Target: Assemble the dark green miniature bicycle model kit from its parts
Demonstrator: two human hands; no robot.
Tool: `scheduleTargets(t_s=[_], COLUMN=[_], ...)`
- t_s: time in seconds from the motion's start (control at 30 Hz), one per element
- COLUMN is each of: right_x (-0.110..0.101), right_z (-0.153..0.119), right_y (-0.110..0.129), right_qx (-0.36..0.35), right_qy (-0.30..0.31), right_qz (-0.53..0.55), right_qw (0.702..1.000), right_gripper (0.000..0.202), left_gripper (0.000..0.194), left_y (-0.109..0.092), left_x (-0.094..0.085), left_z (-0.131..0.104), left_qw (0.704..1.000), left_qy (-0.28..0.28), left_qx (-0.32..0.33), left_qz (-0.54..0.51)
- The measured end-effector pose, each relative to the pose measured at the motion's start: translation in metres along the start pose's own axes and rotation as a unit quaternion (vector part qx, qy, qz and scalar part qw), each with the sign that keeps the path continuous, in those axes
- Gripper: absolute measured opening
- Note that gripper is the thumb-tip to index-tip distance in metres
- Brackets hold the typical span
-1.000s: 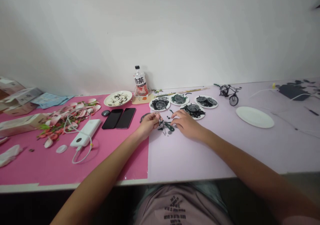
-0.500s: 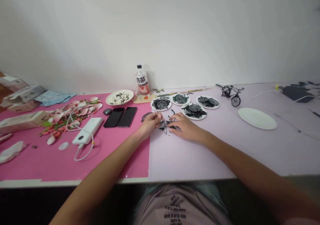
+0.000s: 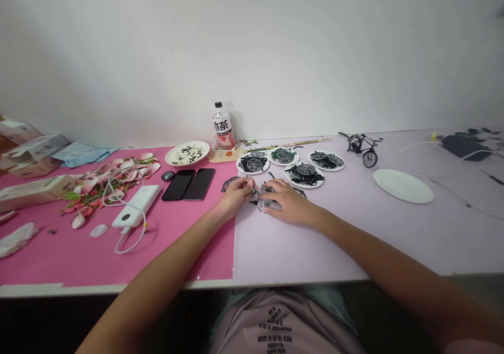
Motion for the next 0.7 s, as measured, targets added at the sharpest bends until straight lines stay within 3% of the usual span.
scheduleTargets(t_s=[0.23,0.47,0.7], right_x=[0.004,-0.008,-0.014], right_z=[0.0,0.005,0.006], right_y=[-0.004,0.001,-0.009], right_qx=[-0.003,0.017,0.023], right_qy=[-0.016,-0.017,-0.04], right_qz=[0.011,0.018,-0.011], right_qw=[1.0,1.0,0.999], right_gripper=[0.026,0.014,0.021], left_gripper=[0.053,0.055,0.052], left_y=[0.0,0.001,0.001], left_x=[0.001,0.002,0.002], left_z=[-0.001,0.0,0.0], left_qw=[1.0,1.0,1.0], left_qy=[0.0,-0.002,0.0], left_qx=[-0.006,-0.004,-0.003], left_qz=[0.002,0.007,0.005])
Point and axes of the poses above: each hand's wrist, its own z-axis towards the middle knuckle, its own x-axis out of the palm, y = z × x, the point moved 2 cm from there along z, towards the middle knuckle, and after that the axes turned 15 degrees about -y, right-handed, at the moved point
